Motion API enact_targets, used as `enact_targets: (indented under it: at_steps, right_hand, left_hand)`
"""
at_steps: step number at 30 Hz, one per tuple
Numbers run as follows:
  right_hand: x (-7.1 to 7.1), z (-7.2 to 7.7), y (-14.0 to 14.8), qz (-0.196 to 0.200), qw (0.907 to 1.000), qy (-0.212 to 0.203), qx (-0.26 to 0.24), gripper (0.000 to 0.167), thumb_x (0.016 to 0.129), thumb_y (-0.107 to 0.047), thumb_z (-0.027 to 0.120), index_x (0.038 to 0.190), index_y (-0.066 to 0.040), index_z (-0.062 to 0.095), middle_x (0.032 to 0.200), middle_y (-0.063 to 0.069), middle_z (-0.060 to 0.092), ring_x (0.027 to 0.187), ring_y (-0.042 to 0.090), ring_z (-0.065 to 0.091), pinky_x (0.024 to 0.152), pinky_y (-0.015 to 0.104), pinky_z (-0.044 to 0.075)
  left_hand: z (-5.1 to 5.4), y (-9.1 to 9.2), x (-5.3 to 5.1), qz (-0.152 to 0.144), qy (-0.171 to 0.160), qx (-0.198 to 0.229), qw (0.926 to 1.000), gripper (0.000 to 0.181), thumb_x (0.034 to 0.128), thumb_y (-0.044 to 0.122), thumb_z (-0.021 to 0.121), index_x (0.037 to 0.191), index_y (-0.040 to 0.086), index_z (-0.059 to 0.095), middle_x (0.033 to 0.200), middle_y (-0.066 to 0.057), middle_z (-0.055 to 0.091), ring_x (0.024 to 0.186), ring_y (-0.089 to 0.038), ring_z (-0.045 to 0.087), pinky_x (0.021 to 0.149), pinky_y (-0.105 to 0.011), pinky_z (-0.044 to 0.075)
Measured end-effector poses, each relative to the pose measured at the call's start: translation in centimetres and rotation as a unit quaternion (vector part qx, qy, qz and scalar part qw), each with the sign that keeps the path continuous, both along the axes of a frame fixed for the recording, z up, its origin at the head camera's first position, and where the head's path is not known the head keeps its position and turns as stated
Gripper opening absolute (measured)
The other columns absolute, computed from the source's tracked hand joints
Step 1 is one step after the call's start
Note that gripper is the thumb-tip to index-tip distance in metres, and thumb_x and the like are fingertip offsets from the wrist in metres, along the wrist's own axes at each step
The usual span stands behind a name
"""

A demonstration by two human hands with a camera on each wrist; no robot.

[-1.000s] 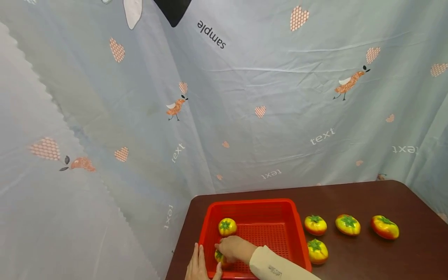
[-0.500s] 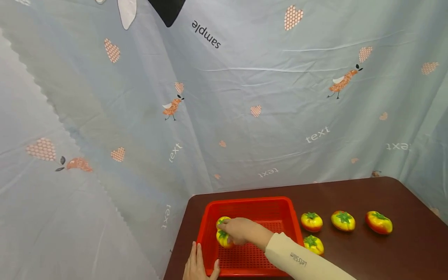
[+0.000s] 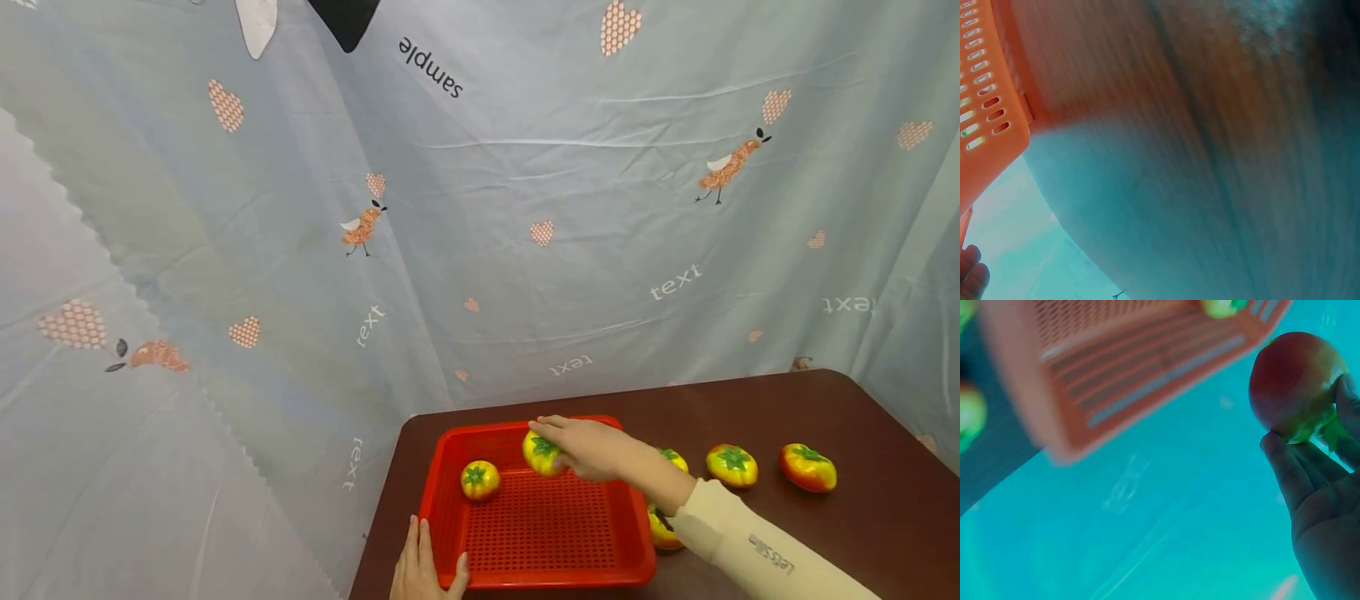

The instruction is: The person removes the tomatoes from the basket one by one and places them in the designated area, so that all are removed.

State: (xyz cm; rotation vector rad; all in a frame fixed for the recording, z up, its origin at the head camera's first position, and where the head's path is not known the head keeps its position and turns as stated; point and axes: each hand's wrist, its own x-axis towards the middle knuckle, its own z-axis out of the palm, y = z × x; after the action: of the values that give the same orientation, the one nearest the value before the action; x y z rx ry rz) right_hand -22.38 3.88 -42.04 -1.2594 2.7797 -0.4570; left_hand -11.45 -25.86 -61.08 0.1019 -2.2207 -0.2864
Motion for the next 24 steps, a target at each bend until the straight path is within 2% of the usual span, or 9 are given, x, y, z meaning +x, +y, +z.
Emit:
enact_targets:
  at_steps: [6,14,17,24]
  right_hand:
    - [-0.3,-0.4,6.8,-0.032,0.9983,0.028,-0.04,0.062,0.096,-0.018,0.061,0.151,-0.006,0.036,0.153,0.019,0.039,0.12,0.033,0.06,0.092,0.044,0.051]
    - [1.0,-2.5,13.7,-0.085,0.9938,0.017,-0.07,0.061,0.093,-0.016,0.066,0.147,-0.003,0.042,0.148,0.022,0.045,0.123,0.039,0.057,0.094,0.052,0.05]
    - [1.4,-3.8,16.0,-0.106,0.9911,0.008,-0.08,0.06,0.091,-0.014,0.067,0.145,-0.001,0.044,0.144,0.025,0.047,0.123,0.043,0.055,0.093,0.054,0.05]
    - [2.2,-8.0,19.8,-0.115,0.9914,-0.007,-0.062,0.058,0.086,-0.017,0.072,0.136,0.005,0.052,0.132,0.028,0.056,0.114,0.046,0.059,0.087,0.054,0.052]
  left_hand:
    - [0.2,0.1,0.1,0.001,-0.007,0.007,1.0,0.081,0.0643,0.037,0.08,0.13,-0.005,0.059,0.135,-0.025,0.056,0.096,-0.043,0.064,0.071,-0.056,0.053]
    - [0.3,0.0,-0.1,-0.002,-0.013,0.006,0.9999,0.081,0.0654,0.038,0.079,0.131,-0.004,0.058,0.135,-0.025,0.056,0.097,-0.044,0.064,0.071,-0.057,0.053]
    - [0.4,0.0,-0.1,-0.001,-0.02,0.006,0.9998,0.081,0.0662,0.038,0.079,0.132,-0.004,0.057,0.136,-0.025,0.055,0.097,-0.043,0.064,0.072,-0.057,0.053]
    - [0.0,0.1,-0.1,-0.003,-0.021,0.014,0.9997,0.081,0.065,0.036,0.081,0.132,-0.005,0.057,0.135,-0.026,0.055,0.097,-0.045,0.064,0.072,-0.058,0.053]
